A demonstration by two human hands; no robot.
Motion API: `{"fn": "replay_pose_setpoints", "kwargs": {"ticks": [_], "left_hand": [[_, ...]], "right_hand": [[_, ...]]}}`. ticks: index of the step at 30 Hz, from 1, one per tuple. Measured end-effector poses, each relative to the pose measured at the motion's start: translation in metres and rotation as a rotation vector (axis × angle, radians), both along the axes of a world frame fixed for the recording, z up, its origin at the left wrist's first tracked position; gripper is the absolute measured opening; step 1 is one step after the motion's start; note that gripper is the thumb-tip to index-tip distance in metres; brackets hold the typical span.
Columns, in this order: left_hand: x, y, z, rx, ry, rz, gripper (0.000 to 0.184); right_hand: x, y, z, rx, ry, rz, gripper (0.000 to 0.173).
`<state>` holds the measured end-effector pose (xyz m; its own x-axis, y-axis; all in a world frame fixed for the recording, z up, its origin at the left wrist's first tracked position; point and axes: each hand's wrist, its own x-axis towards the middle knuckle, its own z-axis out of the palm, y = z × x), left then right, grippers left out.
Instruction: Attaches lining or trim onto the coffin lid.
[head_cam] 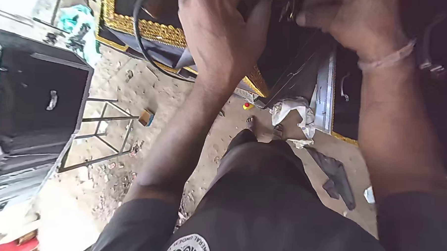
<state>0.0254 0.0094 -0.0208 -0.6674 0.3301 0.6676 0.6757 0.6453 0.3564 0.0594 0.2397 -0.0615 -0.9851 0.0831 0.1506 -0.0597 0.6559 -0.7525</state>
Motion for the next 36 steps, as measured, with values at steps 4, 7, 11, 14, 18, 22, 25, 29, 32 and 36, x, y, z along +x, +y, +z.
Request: {"fn": "replay_pose_setpoints", "kwargs": {"ticks": [4,7,11,14,18,22,25,29,32,36], "left_hand": [[0.006,-0.004,-0.002,0.005,0.091,-0.179,0.007],[0.022,-0.014,-0.012,-0.103,0.197,-0.307,0.012],[0.068,-0.012,-0.030,-0.331,0.217,-0.380,0.016],[0.079,0.000,-0.047,-0.565,-0.029,-0.296,0.015],[0.084,0.020,-0.055,-0.989,-0.706,-0.180,0.027],[0.091,-0.001,-0.096,-1.139,-1.091,-0.431,0.043],[0.120,-0.033,-0.134,-1.148,-1.202,-0.416,0.036],[0.139,-0.082,-0.173,-1.097,-1.355,-0.232,0.034],[0.146,-0.120,-0.196,-0.913,-1.394,-0.110,0.043],[0.144,-0.163,-0.210,-0.732,-1.405,-0.038,0.042]], "right_hand": [[0.042,0.014,-0.077,-0.197,-0.060,-0.343,0.028],[0.084,0.003,-0.127,-0.331,-0.285,-0.496,0.033],[0.118,-0.009,-0.168,-0.389,-0.402,-0.457,0.031],[0.133,-0.015,-0.185,-0.361,-0.472,-0.468,0.030],[0.138,-0.016,-0.186,-0.318,-0.443,-0.433,0.029],[0.128,-0.019,-0.152,-0.323,-0.265,-0.466,0.024],[0.113,-0.037,-0.093,-0.182,0.077,-0.486,0.027],[0.083,-0.079,-0.022,-0.011,0.602,-0.347,0.061],[0.054,-0.123,-0.023,0.036,0.726,-0.228,0.079],[0.044,-0.172,-0.121,0.166,0.542,-0.243,0.083]]}}
